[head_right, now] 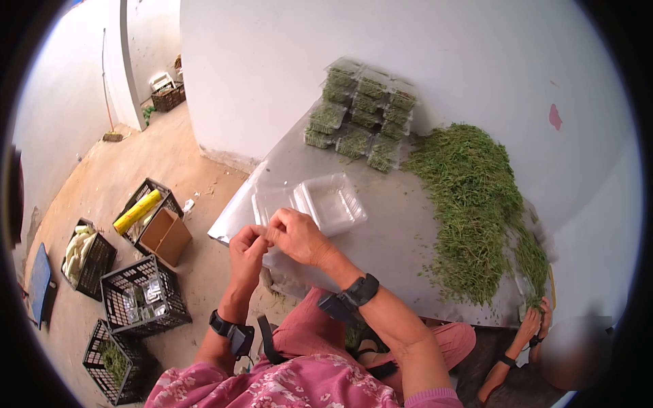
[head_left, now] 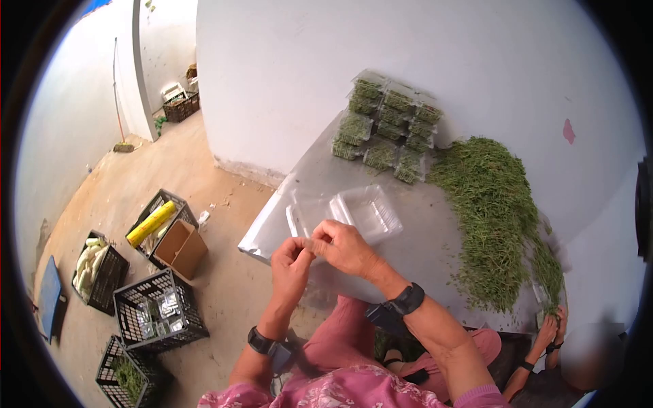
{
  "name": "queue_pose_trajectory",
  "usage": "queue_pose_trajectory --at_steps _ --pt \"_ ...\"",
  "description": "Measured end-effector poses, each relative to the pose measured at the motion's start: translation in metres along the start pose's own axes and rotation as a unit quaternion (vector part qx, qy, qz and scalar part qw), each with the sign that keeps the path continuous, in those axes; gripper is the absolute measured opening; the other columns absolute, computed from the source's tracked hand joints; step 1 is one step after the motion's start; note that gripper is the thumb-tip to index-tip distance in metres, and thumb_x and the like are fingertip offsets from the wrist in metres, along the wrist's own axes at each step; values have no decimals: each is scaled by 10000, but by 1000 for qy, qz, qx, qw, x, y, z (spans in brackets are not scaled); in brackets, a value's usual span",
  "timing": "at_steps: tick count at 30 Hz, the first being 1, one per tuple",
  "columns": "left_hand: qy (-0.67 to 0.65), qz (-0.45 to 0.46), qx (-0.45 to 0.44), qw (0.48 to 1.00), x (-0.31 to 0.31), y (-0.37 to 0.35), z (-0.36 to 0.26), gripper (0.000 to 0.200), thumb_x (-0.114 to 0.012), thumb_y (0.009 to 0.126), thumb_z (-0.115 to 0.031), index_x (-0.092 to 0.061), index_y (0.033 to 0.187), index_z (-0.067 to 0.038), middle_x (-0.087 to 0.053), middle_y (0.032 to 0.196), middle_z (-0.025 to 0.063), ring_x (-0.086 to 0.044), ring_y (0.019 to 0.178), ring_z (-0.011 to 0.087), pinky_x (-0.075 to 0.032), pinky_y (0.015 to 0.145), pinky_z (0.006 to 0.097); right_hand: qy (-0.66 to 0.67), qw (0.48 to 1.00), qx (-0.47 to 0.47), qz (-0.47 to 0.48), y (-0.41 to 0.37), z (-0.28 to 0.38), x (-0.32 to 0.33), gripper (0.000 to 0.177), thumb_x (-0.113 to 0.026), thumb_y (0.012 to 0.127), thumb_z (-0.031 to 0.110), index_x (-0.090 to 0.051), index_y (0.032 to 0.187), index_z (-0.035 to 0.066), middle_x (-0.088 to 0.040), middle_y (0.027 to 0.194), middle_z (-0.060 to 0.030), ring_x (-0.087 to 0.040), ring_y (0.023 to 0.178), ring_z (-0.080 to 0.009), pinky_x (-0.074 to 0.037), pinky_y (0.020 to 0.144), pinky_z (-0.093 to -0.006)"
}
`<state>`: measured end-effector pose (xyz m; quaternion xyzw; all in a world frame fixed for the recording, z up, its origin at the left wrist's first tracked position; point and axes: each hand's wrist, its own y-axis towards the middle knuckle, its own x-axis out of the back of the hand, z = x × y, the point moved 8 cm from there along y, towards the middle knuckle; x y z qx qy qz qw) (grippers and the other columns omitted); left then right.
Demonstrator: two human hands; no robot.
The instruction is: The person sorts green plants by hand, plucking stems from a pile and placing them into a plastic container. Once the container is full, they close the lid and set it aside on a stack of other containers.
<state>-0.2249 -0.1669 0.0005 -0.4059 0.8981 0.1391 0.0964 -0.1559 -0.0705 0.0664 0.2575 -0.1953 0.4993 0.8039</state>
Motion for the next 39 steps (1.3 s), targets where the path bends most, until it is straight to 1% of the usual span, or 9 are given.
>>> queue_pose_trajectory --at_steps 2,6,9,13,16,32,35,36,39 --pt "-13 8 8 1000 1 0 2 104 -606 905 -92 -615 906 11 -628 793 7 -558 716 61 -440 622 210 18 1000 -8 23 -1 -1 -2 299 -679 885 260 -594 914 -25 -639 787 -117 -622 722 -177 -501 665 -310" --pt "-19 20 21 999 5 2 12 104 -601 902 -101 -623 915 1 -637 791 20 -568 714 74 -427 622 203 -36 998 43 -34 -2 4 0 322 -657 883 259 -557 953 -40 -648 845 -184 -652 769 -307 -506 689 -394" --pt "-8 30 15 999 3 0 6 112 -598 903 -101 -622 920 7 -646 807 26 -566 723 73 -423 629 203 -65 993 57 -75 -7 13 1 302 -671 879 218 -558 1019 -24 -641 800 -137 -629 722 -240 -502 676 -362" --pt "13 41 -2 999 -8 -6 -7 120 -596 906 -99 -625 933 14 -651 821 25 -560 717 71 -422 625 210 -35 995 -94 -14 -4 2 2 443 -665 842 317 -552 1084 -37 -662 911 -201 -652 850 -344 -504 753 -415" --pt "21 46 -7 999 -7 -7 -2 124 -598 907 -100 -629 936 16 -640 809 12 -544 703 63 -418 616 209 -42 994 -98 19 0 5 0 455 -639 863 280 -539 1131 -74 -667 864 -189 -662 846 -297 -506 743 -372" --pt "-12 17 57 998 0 -13 8 44 -615 855 -64 -599 842 -25 -597 734 7 -514 645 58 -390 597 201 -166 959 92 -210 -8 26 42 262 -499 867 34 -531 1121 -23 -639 915 -238 -630 834 -382 -508 743 -432" --pt "74 -15 6 997 9 -9 11 103 -638 858 -81 -587 911 -9 -603 797 16 -522 660 70 -414 597 220 -154 944 102 -275 -15 22 74 232 -504 873 29 -561 1095 -7 -647 873 -212 -643 772 -338 -510 708 -407" --pt "224 -57 -52 972 5 -16 -17 194 -643 828 -40 -577 1006 4 -615 957 83 -590 828 172 -470 735 287 -136 948 75 -277 -18 21 83 223 -502 877 28 -570 1087 -2 -648 858 -204 -646 757 -324 -509 699 -397" --pt "441 -144 -353 813 -28 -42 -80 306 -629 775 18 -575 1076 6 -584 1109 152 -554 1084 295 -425 941 374 -105 947 44 -300 -21 11 92 208 -503 888 25 -580 1081 13 -651 824 -194 -650 729 -294 -506 688 -374"
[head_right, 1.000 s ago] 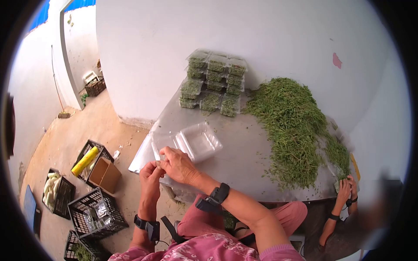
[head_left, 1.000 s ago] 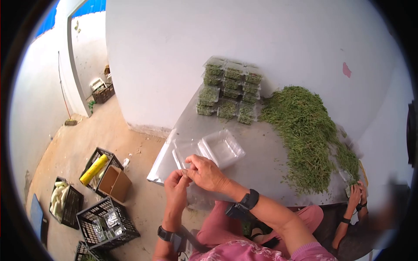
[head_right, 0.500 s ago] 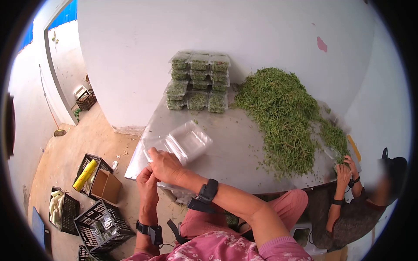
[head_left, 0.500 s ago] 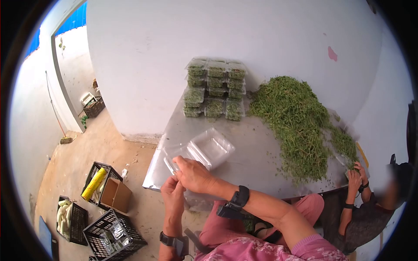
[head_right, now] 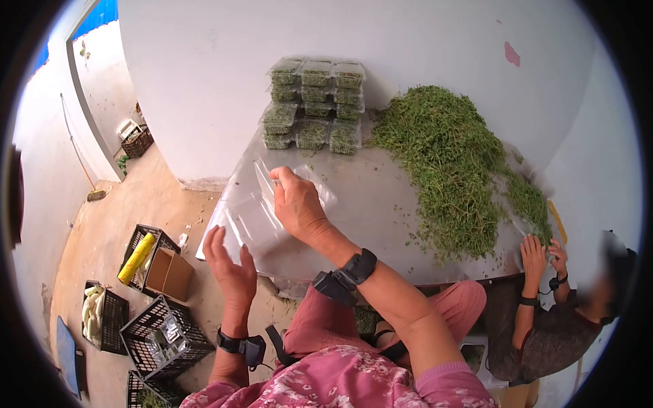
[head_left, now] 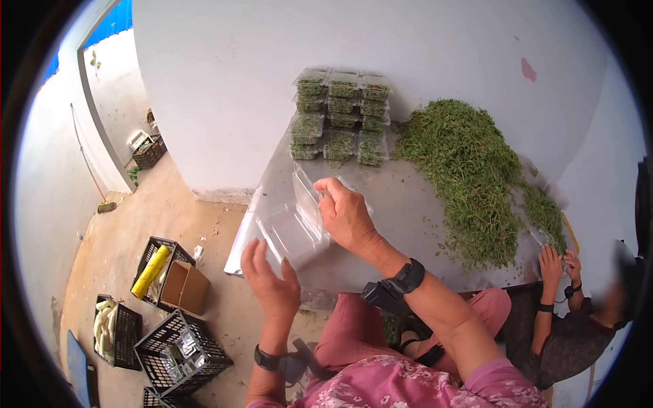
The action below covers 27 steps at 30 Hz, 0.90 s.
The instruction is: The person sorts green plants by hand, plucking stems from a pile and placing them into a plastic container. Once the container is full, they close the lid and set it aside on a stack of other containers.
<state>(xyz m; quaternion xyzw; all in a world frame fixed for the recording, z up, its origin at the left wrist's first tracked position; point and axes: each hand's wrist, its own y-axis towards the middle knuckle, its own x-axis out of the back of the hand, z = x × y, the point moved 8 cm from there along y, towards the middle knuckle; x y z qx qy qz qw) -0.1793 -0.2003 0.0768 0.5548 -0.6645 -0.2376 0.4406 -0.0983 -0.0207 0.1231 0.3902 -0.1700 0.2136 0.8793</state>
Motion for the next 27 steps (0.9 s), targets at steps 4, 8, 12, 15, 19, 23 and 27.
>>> queue_pose_trajectory --at_steps 4,8,12,15,19,23,27 --pt "40 220 -153 963 -42 -11 -25 345 -595 801 -42 -549 1140 1 -552 1208 175 -468 1235 327 -277 1063 522 2 997 62 -48 -8 9 -4 209 -513 891 32 -568 1092 18 -654 872 -198 -651 768 -335 -510 701 -404" --pt "94 289 -165 938 -79 -26 -12 310 -654 754 -107 -606 1050 -28 -565 1178 150 -501 1171 306 -304 1036 493 8 999 41 -31 -18 10 -12 272 -555 884 52 -527 1155 36 -645 951 -209 -645 854 -379 -532 721 -430" --pt "89 370 -147 913 -98 -24 -11 249 -555 817 -142 -626 1048 -82 -576 1112 100 -509 1065 281 -365 821 447 -14 993 105 -54 -31 16 -17 383 -595 851 38 -497 1221 28 -637 987 -190 -650 836 -365 -544 692 -413" --pt "49 319 -157 933 -101 -25 -7 212 -589 810 -176 -635 999 -94 -606 982 73 -528 987 281 -335 737 419 -47 979 191 -46 -41 26 -21 465 -652 799 45 -488 1234 16 -616 887 -141 -642 758 -315 -547 648 -385" --pt "27 311 -136 940 -104 -26 0 231 -629 807 -206 -629 1013 -100 -621 940 81 -554 975 291 -340 742 421 -78 958 272 -43 -51 36 -34 498 -695 770 90 -485 1215 17 -572 805 -90 -622 714 -259 -542 622 -360" --pt "-265 247 64 930 -103 -24 13 372 -616 861 -270 -572 1189 -100 -613 1089 136 -594 989 319 -441 734 470 -91 950 298 -29 -56 41 -37 503 -709 769 122 -480 1205 17 -551 788 -74 -615 724 -236 -536 632 -342" --pt "26 281 -159 946 -105 -26 -1 291 -647 817 -204 -613 1087 -99 -627 1028 90 -565 1021 307 -371 742 443 -93 949 299 -24 -57 38 -37 510 -710 775 135 -477 1213 16 -555 801 -79 -616 743 -238 -530 670 -341"
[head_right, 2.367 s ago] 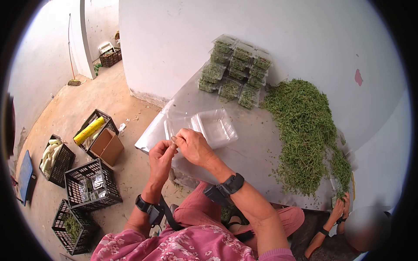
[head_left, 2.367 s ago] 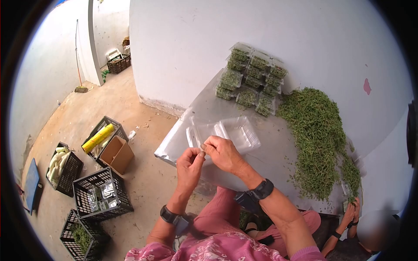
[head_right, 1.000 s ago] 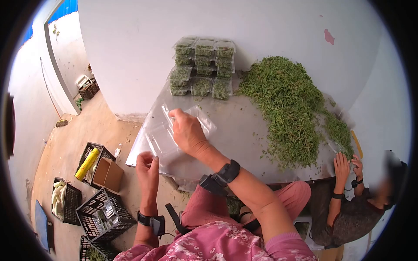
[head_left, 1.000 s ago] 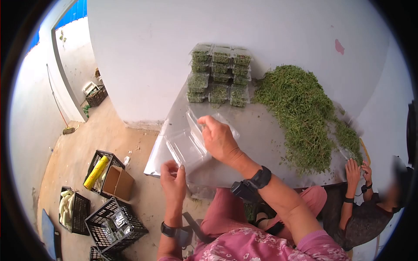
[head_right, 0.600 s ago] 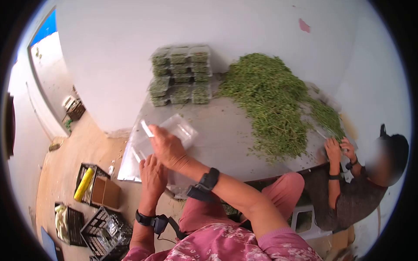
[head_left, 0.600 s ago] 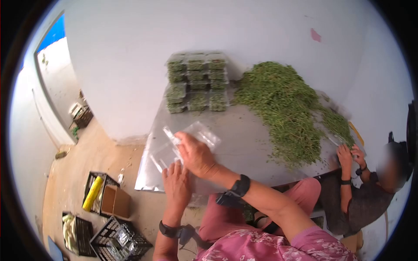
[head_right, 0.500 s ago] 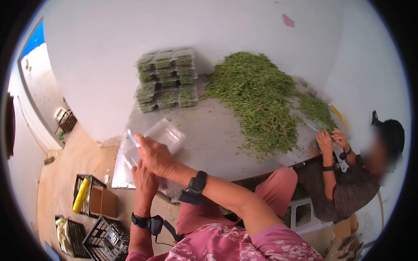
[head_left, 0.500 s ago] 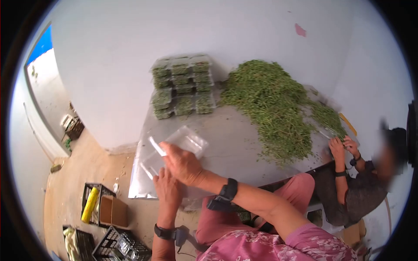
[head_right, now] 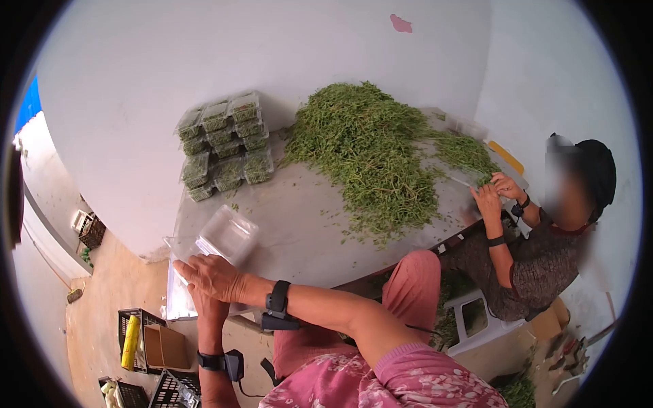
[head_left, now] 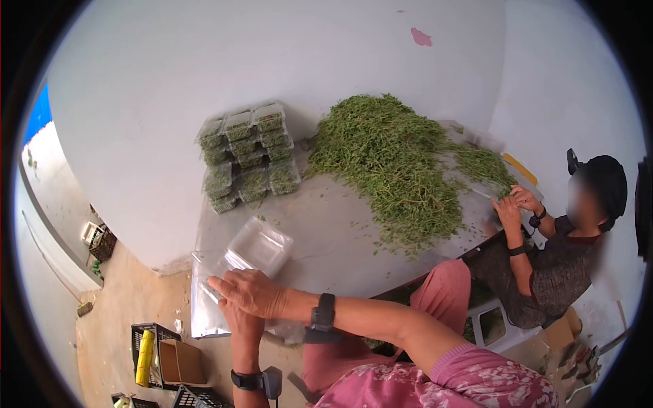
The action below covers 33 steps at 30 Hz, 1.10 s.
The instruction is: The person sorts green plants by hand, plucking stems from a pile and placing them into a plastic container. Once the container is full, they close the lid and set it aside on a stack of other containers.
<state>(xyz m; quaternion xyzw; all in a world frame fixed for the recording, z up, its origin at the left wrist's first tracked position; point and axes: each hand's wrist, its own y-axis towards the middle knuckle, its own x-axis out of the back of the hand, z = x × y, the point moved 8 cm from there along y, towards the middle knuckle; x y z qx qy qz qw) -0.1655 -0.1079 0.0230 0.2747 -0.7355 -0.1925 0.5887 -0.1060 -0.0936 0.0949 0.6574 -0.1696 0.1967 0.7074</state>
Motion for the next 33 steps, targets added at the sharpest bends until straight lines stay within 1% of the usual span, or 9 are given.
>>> queue_pose_trajectory --at_steps 6,12,15,19,20,23,26,30,33 --pt "50 44 -17 998 -3 0 -5 232 -645 793 -171 -636 1011 -93 -621 984 81 -563 978 301 -370 728 443 48 998 -30 34 -23 -18 -10 439 -612 844 177 -476 1226 10 -564 840 -97 -613 836 -268 -515 716 -373" --pt "88 67 -28 993 -4 1 -12 164 -595 799 -143 -654 944 -93 -608 959 67 -549 941 291 -375 741 447 31 986 -121 108 -41 -45 -21 151 -556 835 122 -550 950 24 -591 911 -136 -597 923 -326 -504 744 -410" --pt "86 74 -23 993 -9 2 -9 182 -591 817 -162 -641 975 -86 -599 983 70 -545 962 301 -380 748 463 71 973 -203 79 -37 -57 -19 80 -549 834 107 -528 830 30 -591 904 -148 -600 884 -349 -503 728 -420" --pt "110 73 -34 991 -10 2 -11 344 -638 795 -169 -588 1115 -53 -598 1055 105 -546 1005 323 -402 781 482 159 929 -334 9 -33 -97 -14 122 -574 860 142 -579 859 20 -632 829 -170 -635 820 -358 -514 707 -426" --pt "116 73 -37 990 -10 2 -12 383 -668 772 -161 -582 1126 -42 -599 1065 111 -548 1002 328 -408 783 479 214 916 -337 -42 -34 -105 -9 173 -572 896 168 -589 862 -1 -640 797 -190 -638 759 -345 -499 672 -404" --pt "118 92 -24 988 -13 4 -13 413 -656 772 -168 -565 1151 -30 -588 1088 117 -543 1024 331 -409 810 482 288 885 -364 -37 -14 -94 35 184 -587 897 164 -591 876 -19 -629 758 -196 -633 697 -312 -479 638 -376" --pt "122 95 -26 988 -16 3 -14 413 -636 779 -169 -557 1159 -25 -581 1104 125 -540 1035 336 -409 830 485 299 904 -296 -80 4 -84 72 188 -609 892 161 -587 864 -24 -617 731 -192 -620 645 -268 -466 611 -354" --pt "134 79 -36 987 -20 2 -10 410 -638 776 -163 -559 1154 -24 -586 1111 136 -543 1027 349 -414 832 485 287 909 -292 -83 5 -83 122 139 -613 911 146 -607 902 8 -634 753 -108 -603 692 -145 -471 635 -303" --pt "127 67 -49 988 -15 3 -13 377 -632 782 -160 -570 1129 -26 -595 1106 141 -549 1017 352 -418 829 487 309 895 -306 -100 -5 -89 156 144 -603 930 159 -617 900 19 -648 793 -49 -598 721 -115 -477 647 -270"
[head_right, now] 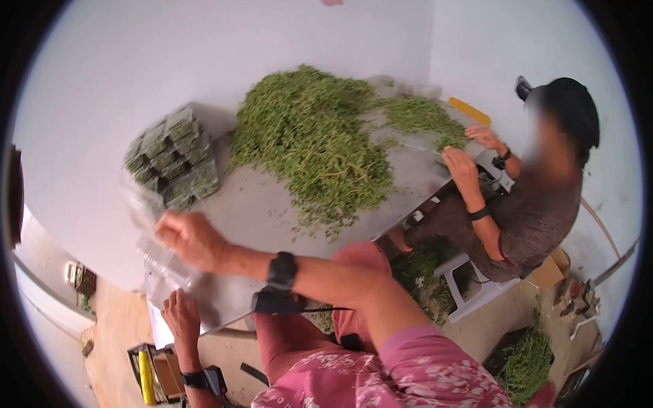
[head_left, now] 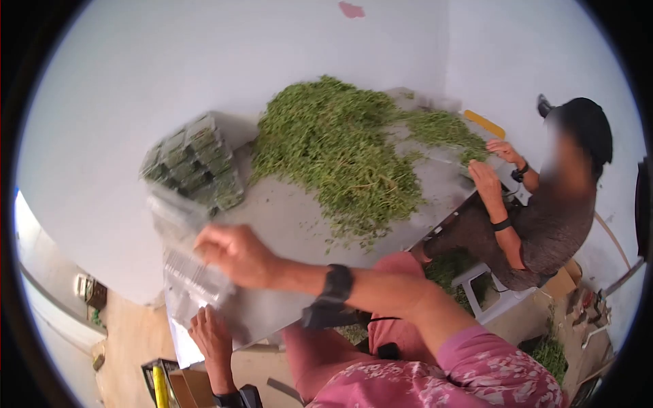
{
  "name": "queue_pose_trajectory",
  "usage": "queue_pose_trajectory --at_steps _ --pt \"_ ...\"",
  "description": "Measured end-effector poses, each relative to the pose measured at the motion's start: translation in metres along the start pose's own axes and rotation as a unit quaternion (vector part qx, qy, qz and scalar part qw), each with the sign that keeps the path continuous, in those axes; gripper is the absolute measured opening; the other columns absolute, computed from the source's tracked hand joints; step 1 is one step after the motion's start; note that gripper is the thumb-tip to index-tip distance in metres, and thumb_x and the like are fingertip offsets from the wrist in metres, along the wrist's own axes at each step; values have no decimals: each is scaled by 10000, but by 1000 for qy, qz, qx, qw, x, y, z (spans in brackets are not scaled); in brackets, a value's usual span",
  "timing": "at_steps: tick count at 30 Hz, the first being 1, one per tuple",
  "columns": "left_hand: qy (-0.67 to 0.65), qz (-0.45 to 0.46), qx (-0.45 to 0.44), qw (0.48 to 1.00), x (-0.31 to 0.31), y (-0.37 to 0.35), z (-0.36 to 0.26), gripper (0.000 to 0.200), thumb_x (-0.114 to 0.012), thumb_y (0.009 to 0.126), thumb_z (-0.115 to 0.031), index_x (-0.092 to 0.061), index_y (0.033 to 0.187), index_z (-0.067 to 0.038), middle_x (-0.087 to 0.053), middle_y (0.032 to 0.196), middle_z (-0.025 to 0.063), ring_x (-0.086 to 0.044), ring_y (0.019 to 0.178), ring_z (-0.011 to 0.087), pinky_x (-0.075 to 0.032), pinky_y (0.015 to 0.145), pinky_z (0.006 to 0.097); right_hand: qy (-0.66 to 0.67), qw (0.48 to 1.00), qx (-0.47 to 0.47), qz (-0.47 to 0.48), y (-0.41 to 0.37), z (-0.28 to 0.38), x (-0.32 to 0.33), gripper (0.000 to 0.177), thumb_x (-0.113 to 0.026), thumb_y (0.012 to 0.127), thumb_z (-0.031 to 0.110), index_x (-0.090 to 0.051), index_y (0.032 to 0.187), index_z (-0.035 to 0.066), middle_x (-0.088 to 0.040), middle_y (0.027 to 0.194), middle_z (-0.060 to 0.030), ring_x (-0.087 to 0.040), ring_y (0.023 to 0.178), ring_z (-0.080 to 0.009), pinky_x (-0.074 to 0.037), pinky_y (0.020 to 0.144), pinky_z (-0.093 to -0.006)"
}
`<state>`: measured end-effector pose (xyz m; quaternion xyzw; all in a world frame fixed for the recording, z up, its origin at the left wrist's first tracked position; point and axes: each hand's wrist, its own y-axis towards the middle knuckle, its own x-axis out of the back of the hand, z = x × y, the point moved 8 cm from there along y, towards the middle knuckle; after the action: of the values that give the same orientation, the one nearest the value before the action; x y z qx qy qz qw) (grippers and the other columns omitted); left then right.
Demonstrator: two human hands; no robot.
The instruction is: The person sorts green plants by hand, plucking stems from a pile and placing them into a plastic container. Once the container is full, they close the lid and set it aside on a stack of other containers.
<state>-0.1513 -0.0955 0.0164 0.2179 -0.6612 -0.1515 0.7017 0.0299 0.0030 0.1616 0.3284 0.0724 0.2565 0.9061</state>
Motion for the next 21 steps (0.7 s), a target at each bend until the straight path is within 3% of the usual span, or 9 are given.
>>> queue_pose_trajectory --at_steps 6,9,18,21 --pt "-6 8 13 1000 -2 6 14 380 -671 765 -146 -587 1121 -40 -615 1147 131 -560 1064 332 -432 835 477 63 996 -34 -51 -6 -7 69 201 -530 978 202 -635 956 33 -655 852 -24 -605 782 -80 -494 645 -228" --pt "0 25 25 999 -1 10 17 379 -671 783 -158 -588 1133 -38 -616 1171 137 -562 1083 325 -432 847 477 128 986 -46 -97 -13 -26 87 175 -560 958 167 -621 909 11 -649 797 -28 -586 722 -70 -485 608 -224" --pt "-5 10 38 999 -9 10 47 428 -692 777 -149 -588 1177 -36 -605 1207 143 -545 1132 310 -416 901 459 39 995 -63 -69 -21 -41 103 184 -550 966 164 -617 905 4 -647 788 -20 -582 681 -71 -484 604 -227" --pt "16 38 42 998 -10 9 47 479 -687 785 -151 -548 1228 -31 -572 1253 168 -503 1191 327 -367 974 474 -9 994 -48 -95 -22 -36 108 168 -586 934 152 -619 881 -4 -664 774 -47 -616 685 -111 -496 611 -268"
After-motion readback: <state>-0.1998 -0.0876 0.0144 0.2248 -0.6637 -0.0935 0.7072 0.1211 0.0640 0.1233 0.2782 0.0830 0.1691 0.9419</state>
